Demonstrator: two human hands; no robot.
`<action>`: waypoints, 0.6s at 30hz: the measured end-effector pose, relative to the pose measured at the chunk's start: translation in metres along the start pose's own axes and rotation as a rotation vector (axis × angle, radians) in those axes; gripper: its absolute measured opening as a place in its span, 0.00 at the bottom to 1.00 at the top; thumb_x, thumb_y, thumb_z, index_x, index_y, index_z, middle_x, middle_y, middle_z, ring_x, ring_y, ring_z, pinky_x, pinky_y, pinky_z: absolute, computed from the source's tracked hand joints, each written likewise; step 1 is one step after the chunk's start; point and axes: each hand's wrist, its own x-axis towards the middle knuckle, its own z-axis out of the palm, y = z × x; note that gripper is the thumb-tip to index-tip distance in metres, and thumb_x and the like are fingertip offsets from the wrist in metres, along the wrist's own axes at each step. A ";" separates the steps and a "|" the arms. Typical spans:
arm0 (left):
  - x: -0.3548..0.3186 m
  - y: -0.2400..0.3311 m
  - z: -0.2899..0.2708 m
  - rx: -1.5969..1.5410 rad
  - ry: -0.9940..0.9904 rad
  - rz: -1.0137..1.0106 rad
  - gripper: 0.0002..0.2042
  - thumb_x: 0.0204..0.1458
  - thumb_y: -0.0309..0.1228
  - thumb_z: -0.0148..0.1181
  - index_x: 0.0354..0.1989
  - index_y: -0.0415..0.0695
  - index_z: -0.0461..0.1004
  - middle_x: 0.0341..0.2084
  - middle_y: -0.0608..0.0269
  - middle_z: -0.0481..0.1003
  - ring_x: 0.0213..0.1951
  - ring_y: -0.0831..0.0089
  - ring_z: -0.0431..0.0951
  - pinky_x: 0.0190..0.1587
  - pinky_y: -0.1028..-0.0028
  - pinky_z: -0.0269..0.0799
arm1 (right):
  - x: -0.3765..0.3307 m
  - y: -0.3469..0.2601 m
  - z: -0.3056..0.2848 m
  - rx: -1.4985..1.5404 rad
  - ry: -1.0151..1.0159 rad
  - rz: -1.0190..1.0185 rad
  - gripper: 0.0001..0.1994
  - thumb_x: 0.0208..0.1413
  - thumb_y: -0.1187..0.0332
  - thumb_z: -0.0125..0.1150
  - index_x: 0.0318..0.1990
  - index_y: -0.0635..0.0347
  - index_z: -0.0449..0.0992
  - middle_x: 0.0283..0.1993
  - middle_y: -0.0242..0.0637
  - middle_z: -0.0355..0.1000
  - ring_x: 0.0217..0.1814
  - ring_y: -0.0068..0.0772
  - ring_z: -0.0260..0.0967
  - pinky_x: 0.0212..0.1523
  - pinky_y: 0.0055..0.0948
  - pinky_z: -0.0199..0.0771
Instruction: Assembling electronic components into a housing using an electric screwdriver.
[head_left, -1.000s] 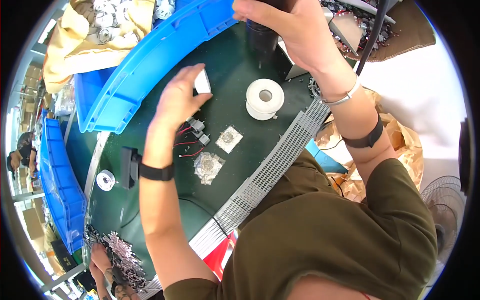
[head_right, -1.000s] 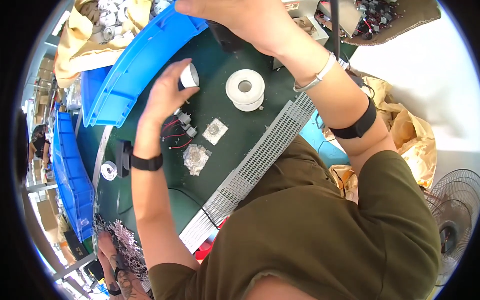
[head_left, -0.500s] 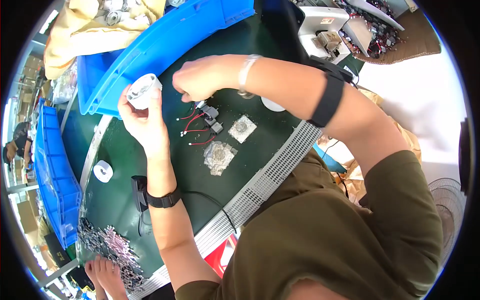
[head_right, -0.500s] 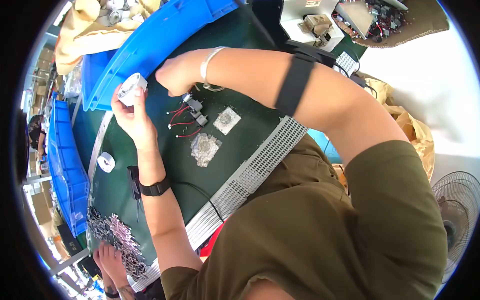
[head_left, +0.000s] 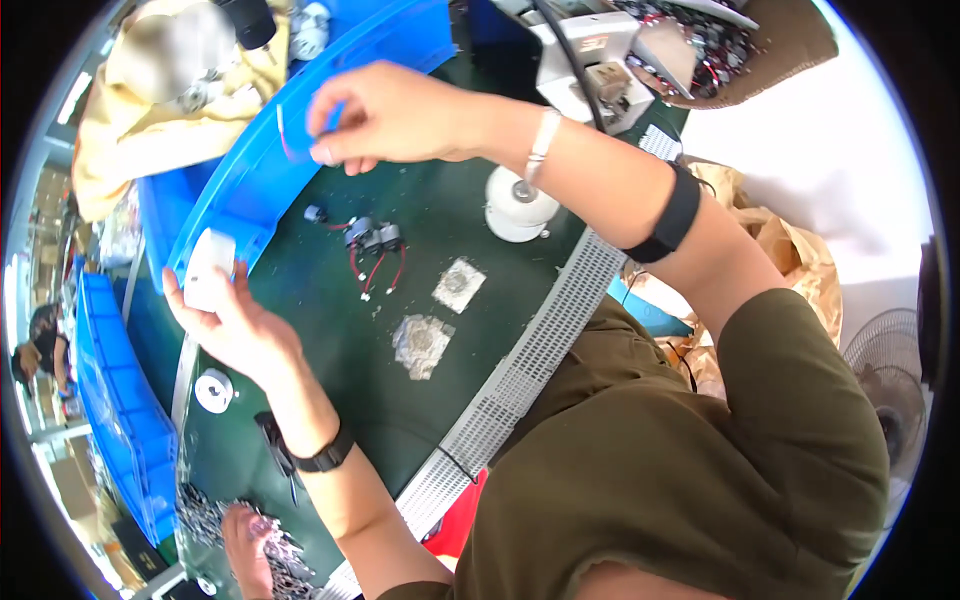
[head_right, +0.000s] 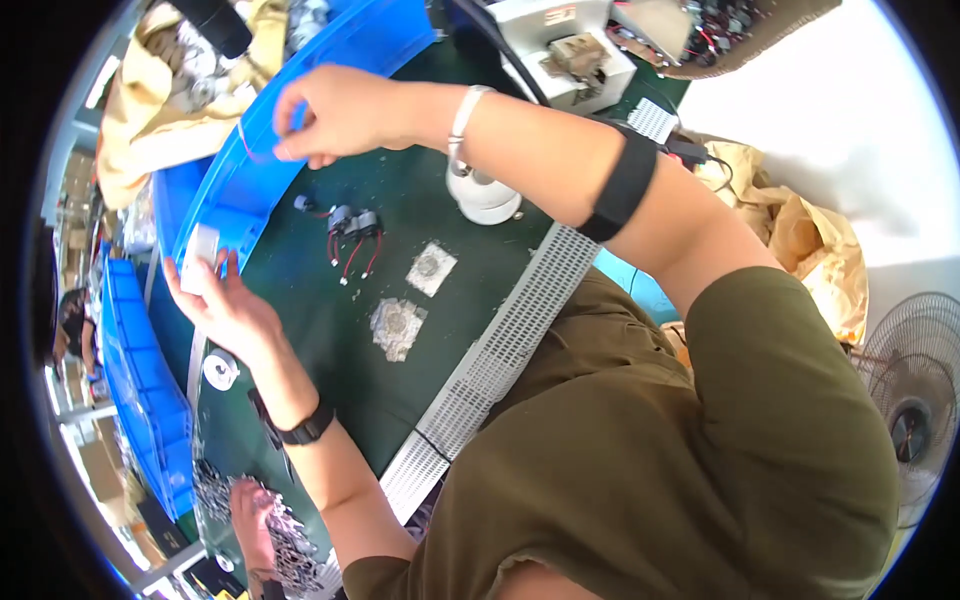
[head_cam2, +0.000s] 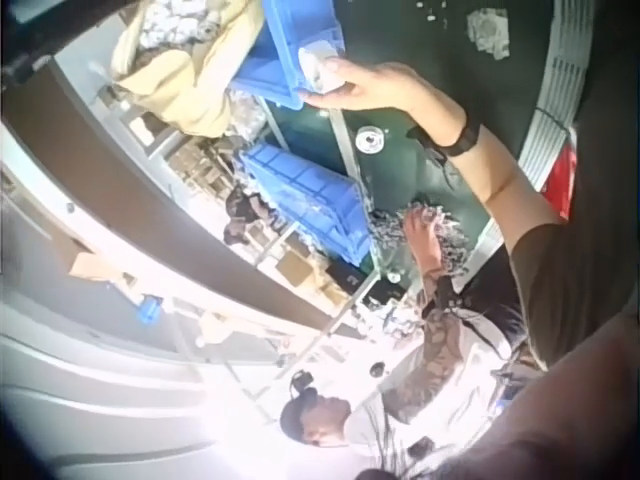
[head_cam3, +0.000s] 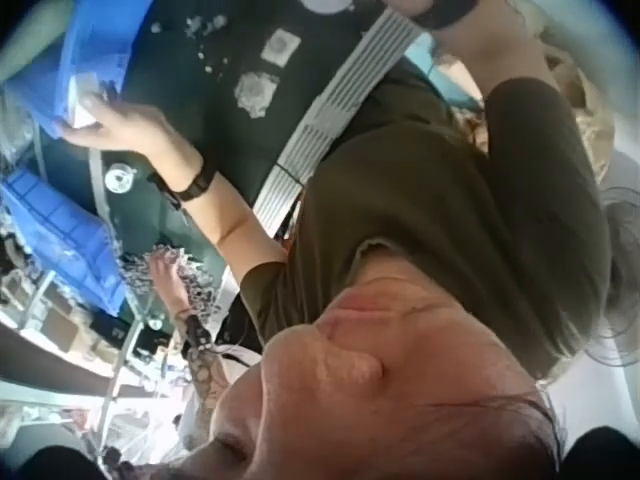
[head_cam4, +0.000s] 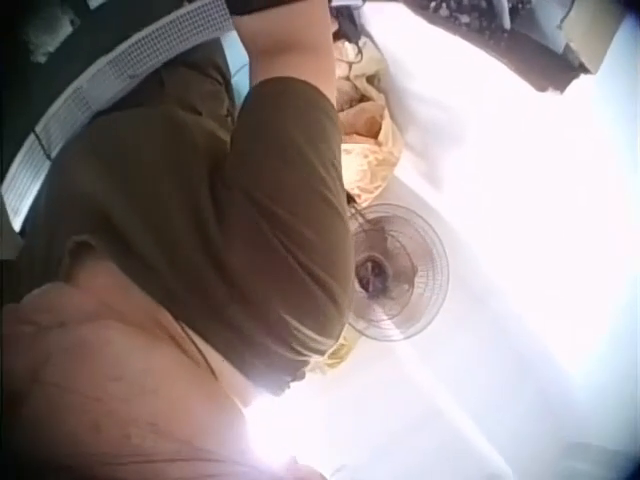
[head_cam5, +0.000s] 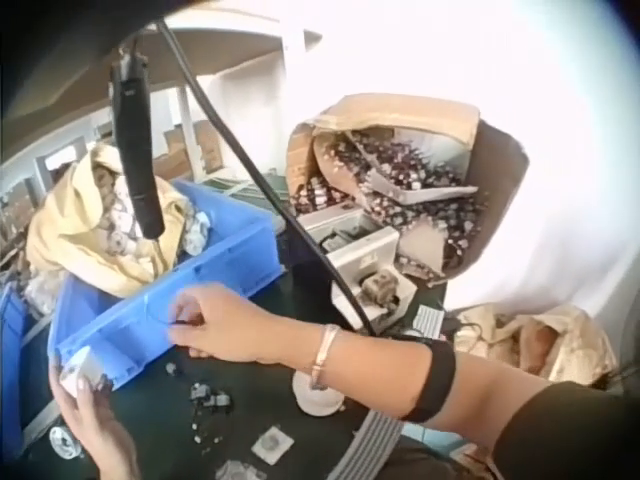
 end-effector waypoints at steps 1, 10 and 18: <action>-0.003 0.007 0.002 0.008 -0.056 -0.026 0.23 0.54 0.31 0.54 0.56 0.34 0.58 0.48 0.51 0.65 0.47 0.66 0.68 0.47 0.66 0.68 | -0.017 -0.009 -0.010 0.209 0.077 -0.029 0.12 0.53 0.66 0.59 0.40 0.66 0.74 0.32 0.36 0.73 0.31 0.22 0.72 0.31 0.20 0.72; -0.081 0.023 0.114 0.293 -0.890 0.194 0.33 0.34 0.28 0.70 0.52 0.39 0.64 0.44 0.53 0.70 0.45 0.60 0.72 0.49 0.66 0.66 | -0.121 -0.019 -0.053 0.398 0.342 -0.106 0.11 0.50 0.78 0.59 0.43 0.67 0.72 0.39 0.36 0.70 0.38 0.25 0.72 0.41 0.22 0.74; -0.089 -0.003 0.116 0.407 -0.985 0.178 0.30 0.34 0.27 0.70 0.50 0.39 0.66 0.45 0.52 0.71 0.47 0.57 0.71 0.50 0.65 0.66 | -0.157 0.006 -0.060 0.115 0.276 0.026 0.10 0.48 0.80 0.61 0.40 0.66 0.74 0.37 0.32 0.70 0.38 0.19 0.68 0.39 0.18 0.69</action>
